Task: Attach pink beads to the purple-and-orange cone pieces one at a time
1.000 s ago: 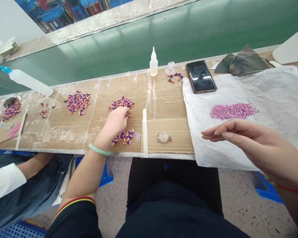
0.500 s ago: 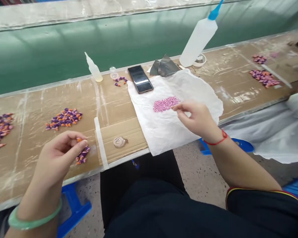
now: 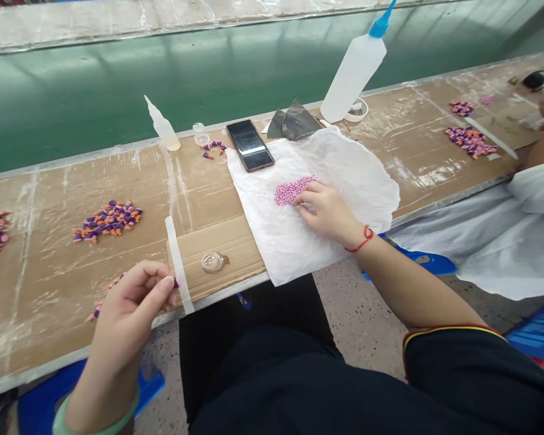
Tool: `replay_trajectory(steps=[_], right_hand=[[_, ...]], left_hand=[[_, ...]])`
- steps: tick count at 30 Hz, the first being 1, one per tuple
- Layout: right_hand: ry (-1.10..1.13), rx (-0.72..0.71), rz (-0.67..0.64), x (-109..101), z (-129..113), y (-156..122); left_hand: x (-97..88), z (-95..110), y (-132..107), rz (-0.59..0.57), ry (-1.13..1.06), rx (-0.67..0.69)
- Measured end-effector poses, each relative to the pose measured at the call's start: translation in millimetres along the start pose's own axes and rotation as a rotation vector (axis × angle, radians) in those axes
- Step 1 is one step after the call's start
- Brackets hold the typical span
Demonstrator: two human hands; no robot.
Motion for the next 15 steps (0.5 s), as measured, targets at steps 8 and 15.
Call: replay_trajectory(steps=[8, 15], right_hand=[[0.017, -0.011, -0.011, 1.4, -2.1, -0.9], [0.009, -0.013, -0.013, 3.0, -4.3, 2.0]], left_hand=[[12.3, 0.2, -4.6, -0.102, -0.025, 0.099], [10.8, -8.3, -8.9, -0.103, -0.051, 0.087]])
Point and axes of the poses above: each hand's wrist, its own y-axis towards the middle knuckle, its own x-axis out of the palm, z = x × y, the point moved 7 cm from there along y, towards the middle knuckle, and after that the axes turned 4 degrees about z, right-handed, at the moved point
